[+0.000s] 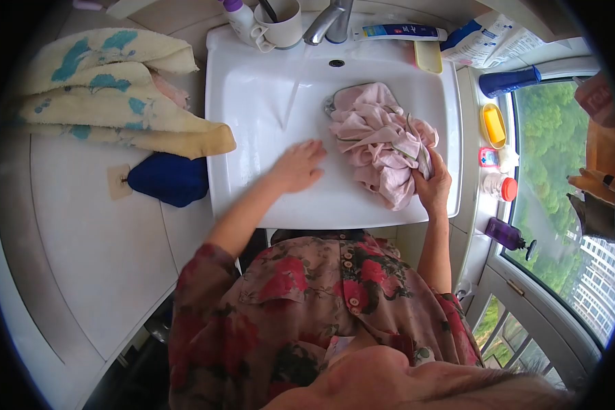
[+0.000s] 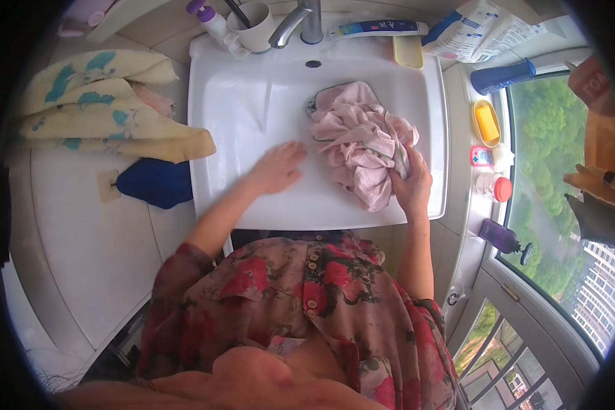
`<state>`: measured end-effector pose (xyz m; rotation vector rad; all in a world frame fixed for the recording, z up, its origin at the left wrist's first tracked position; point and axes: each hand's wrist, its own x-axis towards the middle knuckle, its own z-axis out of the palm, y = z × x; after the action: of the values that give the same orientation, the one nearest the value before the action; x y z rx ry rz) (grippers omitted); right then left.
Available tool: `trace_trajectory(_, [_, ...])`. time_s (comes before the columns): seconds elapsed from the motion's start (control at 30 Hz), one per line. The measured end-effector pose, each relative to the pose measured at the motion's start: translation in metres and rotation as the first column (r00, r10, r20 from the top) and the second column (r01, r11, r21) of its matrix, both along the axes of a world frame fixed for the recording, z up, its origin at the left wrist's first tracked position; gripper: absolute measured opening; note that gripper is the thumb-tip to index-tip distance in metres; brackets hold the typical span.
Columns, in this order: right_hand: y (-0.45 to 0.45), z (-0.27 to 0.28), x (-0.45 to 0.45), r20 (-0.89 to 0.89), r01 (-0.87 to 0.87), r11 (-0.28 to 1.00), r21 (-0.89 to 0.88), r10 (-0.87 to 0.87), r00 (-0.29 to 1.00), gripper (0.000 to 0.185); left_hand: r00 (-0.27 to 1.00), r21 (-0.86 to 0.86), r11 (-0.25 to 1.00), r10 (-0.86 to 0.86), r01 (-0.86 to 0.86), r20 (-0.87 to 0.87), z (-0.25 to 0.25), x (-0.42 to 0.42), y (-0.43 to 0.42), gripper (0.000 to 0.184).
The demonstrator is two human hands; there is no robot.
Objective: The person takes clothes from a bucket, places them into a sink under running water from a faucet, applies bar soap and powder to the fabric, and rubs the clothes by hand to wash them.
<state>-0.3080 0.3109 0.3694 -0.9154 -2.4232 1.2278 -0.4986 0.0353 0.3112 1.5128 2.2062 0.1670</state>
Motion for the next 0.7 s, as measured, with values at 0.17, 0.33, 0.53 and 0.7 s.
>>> trace_trajectory(0.17, [-0.001,0.002,-0.001,0.026,0.001,1.000,0.014,-0.001,1.000,0.052,0.880,-0.367,0.929,-0.128,-0.055,-0.457,0.035,-0.109,0.019,0.063])
trace_trajectory(0.33, [-0.001,0.002,-0.003,-0.001,-0.015,1.000,0.011,0.015,1.000,0.052,0.842,-0.191,0.971,0.016,-0.141,-0.540,0.048,-0.116,0.004,0.064])
trace_trajectory(0.53, [-0.007,-0.006,-0.022,-0.091,0.063,0.966,-0.251,-0.089,0.992,0.046,0.925,-0.051,0.993,0.081,-0.107,-0.371,0.006,-0.005,-0.011,0.052])
trace_trajectory(0.7, [-0.050,0.023,-0.092,-0.257,0.003,0.932,-0.364,-0.103,0.961,0.053,0.916,-0.205,0.935,0.334,-0.290,0.223,0.046,0.001,-0.006,0.041])
